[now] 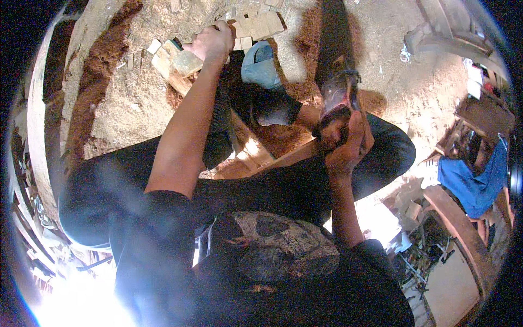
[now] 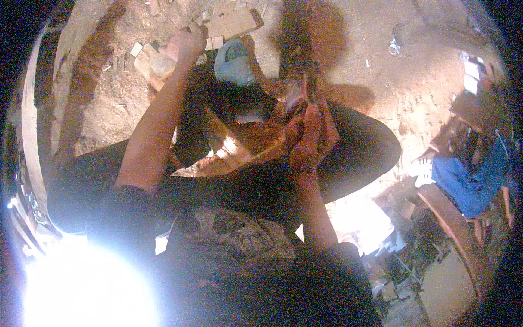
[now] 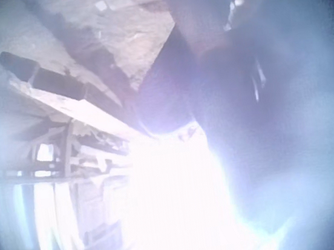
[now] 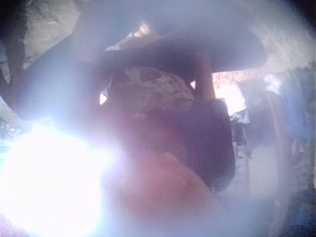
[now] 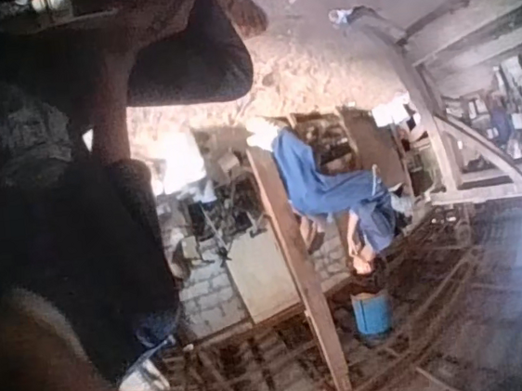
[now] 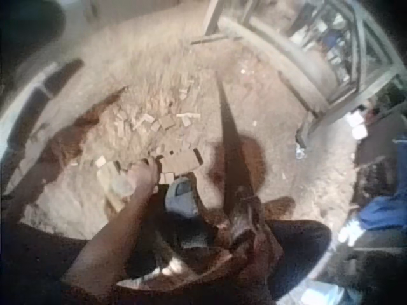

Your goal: The person sits cross-legged on the floor and uses a hand saw to cut small pieces of wood. They hold the wood with one hand and saw with the other, producing sawdust on the floor.

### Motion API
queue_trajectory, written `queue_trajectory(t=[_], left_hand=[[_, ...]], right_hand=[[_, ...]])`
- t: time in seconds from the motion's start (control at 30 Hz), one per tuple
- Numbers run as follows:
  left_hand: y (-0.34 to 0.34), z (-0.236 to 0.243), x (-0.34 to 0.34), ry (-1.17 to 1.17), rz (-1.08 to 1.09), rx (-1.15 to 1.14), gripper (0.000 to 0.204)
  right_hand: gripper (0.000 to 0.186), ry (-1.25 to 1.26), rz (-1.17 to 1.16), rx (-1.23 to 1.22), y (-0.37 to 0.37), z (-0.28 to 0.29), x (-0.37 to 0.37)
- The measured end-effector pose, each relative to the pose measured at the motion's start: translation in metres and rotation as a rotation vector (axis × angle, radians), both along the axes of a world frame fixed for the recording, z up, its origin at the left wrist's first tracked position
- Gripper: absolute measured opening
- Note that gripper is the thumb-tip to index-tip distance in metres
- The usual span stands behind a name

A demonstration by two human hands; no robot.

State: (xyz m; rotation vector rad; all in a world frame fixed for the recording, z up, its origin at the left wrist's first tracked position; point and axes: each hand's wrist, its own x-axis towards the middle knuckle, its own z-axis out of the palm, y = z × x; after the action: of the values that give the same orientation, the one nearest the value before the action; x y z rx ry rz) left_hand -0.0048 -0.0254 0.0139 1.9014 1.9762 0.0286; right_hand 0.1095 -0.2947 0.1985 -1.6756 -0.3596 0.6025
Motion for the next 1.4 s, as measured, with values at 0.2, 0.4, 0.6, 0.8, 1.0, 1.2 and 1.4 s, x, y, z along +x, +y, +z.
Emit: queue_trajectory(t=[0.2, 0.4, 0.6, 0.8, 1.0, 1.2, 1.4], left_hand=[[0.029, -0.030, -0.005, -0.090, 0.111, -0.020, 0.065], [0.046, -0.075, -0.004, -0.048, 0.092, -0.026, 0.074], [0.047, -0.059, -0.003, -0.121, 0.062, -0.125, 0.081], [0.027, -0.002, 0.008, -0.048, 0.017, -0.231, 0.075], [0.028, 0.003, 0.009, -0.029, 0.089, -0.237, 0.068], [0.032, -0.004, 0.009, -0.045, 0.074, -0.247, 0.064], [0.023, 0.000, 0.010, 0.005, 0.112, -0.147, 0.058]], right_hand=[[0.032, 0.232, -0.002, 0.160, 0.018, -0.019, -0.010], [0.025, -0.192, 0.132, -0.142, 0.055, -0.087, -0.023], [0.025, -0.517, 0.225, -0.061, 0.082, -0.102, -0.031], [0.034, 0.065, 0.343, -0.145, 0.094, -0.107, -0.043], [0.036, -0.068, 0.413, -0.125, 0.116, -0.118, -0.046], [0.036, -0.150, 0.368, -0.066, 0.126, -0.130, -0.050], [0.043, -0.170, 0.414, 0.002, 0.123, -0.101, -0.060]])
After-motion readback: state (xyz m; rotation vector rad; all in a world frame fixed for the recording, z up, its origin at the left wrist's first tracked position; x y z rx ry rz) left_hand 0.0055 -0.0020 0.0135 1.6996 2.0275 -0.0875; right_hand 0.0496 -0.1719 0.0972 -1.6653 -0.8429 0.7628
